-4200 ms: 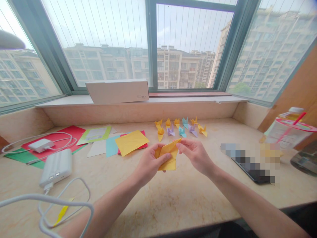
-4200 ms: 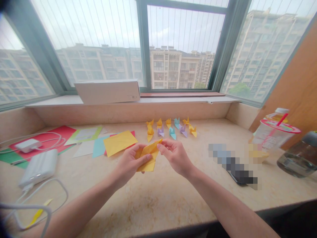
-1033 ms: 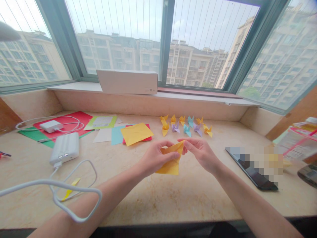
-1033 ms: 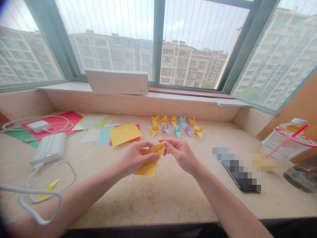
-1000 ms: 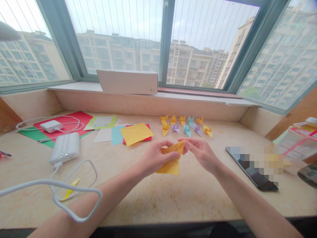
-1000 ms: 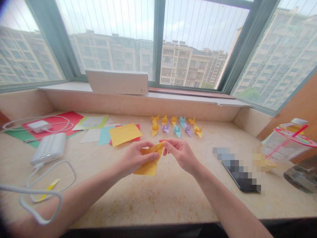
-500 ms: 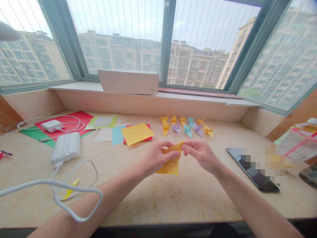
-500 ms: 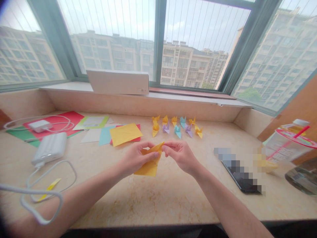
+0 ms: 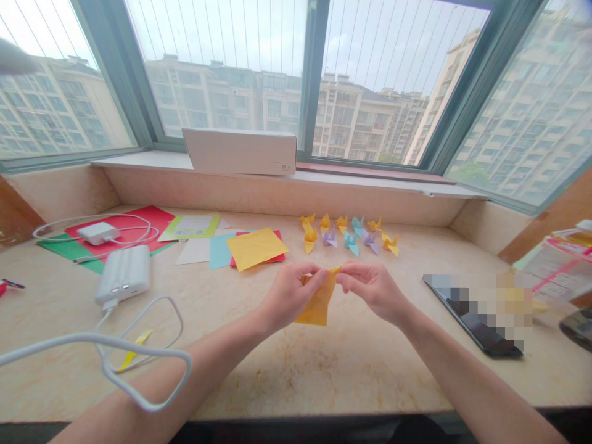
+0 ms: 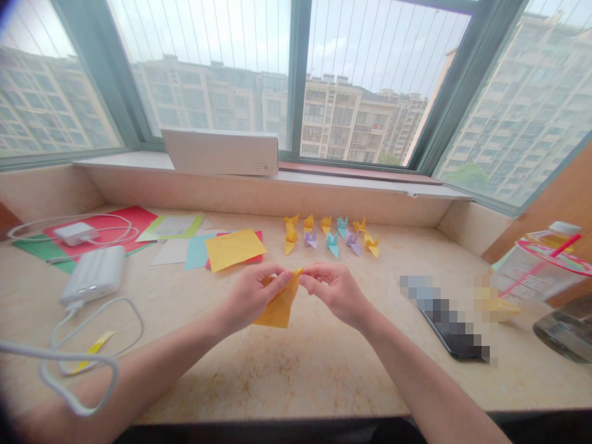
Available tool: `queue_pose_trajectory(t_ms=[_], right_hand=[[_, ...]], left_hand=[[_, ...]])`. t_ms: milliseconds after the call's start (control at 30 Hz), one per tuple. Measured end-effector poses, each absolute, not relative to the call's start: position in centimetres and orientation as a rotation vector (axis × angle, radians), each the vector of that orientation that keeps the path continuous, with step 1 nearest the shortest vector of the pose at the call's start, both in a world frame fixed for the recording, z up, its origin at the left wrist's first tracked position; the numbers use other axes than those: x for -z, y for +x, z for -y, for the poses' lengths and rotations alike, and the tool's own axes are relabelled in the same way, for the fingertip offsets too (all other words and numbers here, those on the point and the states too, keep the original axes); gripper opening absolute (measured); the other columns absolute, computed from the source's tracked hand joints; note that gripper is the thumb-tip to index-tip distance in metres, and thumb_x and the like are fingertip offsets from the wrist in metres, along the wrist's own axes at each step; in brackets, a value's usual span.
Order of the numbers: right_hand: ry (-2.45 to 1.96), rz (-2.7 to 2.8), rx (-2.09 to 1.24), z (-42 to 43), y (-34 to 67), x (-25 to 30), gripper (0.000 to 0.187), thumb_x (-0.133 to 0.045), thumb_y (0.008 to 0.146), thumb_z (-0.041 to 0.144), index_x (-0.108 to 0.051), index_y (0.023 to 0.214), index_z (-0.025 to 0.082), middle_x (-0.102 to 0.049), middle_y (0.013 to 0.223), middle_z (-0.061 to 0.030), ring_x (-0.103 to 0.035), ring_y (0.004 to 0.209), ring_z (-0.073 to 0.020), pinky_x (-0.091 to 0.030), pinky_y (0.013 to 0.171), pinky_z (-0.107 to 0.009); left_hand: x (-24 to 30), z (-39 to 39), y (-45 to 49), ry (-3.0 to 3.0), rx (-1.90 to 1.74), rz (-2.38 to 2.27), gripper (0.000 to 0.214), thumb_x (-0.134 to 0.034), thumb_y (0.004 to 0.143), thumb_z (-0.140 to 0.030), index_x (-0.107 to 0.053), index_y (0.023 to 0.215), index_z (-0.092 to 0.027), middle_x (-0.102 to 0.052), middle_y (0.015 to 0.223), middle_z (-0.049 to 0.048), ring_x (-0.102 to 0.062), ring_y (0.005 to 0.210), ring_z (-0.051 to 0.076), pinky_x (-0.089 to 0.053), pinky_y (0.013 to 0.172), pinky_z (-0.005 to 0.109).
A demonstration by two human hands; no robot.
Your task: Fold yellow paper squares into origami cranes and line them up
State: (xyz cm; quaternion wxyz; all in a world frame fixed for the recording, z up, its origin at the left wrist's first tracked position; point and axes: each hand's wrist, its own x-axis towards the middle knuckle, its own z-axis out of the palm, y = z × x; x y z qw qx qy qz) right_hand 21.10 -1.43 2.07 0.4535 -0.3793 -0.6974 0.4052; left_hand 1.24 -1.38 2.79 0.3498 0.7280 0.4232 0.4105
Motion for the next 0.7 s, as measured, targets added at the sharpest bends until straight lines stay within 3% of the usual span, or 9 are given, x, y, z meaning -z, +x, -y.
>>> queue_pose_trajectory(t_ms=[367, 567, 700], right_hand=[[-0.980, 1.680, -0.979, 1.40, 21.06, -1.71, 0.023, -0.074, 0.081, 0.042, -0.077, 0.083, 0.019, -0.066, 0.069, -0.0014, -0.056, 0.063, -0.0143, -0.046, 0.061, -0.029], [-1.044, 1.647, -0.898, 1.38, 21.05, -1.44, 0.024, -0.069, 0.085, 0.042, -0.072, 0.086, 0.018, -0.065, 0.070, -0.0012, -0.058, 0.066, -0.0155, -0.047, 0.064, -0.030], [-1.062, 1.651, -0.863, 1.39, 20.95, -1.20, 0.024, -0.067, 0.088, 0.042, -0.072, 0.091, 0.018, -0.069, 0.077, -0.0036, -0.060, 0.070, -0.0167, -0.049, 0.070, -0.032]], left_hand=[[-2.56, 1.40, 1.17, 1.992, -1.081, -1.109, 0.033, -0.058, 0.091, -0.041, -0.071, 0.072, -0.016, -0.067, 0.068, 0.0018, -0.058, 0.066, 0.016, -0.041, 0.061, 0.024], [-2.06, 1.38, 1.39, 1.903, -1.036, -1.004, 0.025, -0.055, 0.094, -0.037, -0.069, 0.093, -0.016, -0.074, 0.083, 0.0064, -0.067, 0.074, 0.019, -0.049, 0.065, 0.026], [-1.77, 1.33, 1.42, 1.882, -0.997, -0.967, 0.019, -0.058, 0.091, -0.032, -0.066, 0.085, -0.016, -0.074, 0.082, 0.0064, -0.070, 0.078, 0.019, -0.052, 0.068, 0.026]])
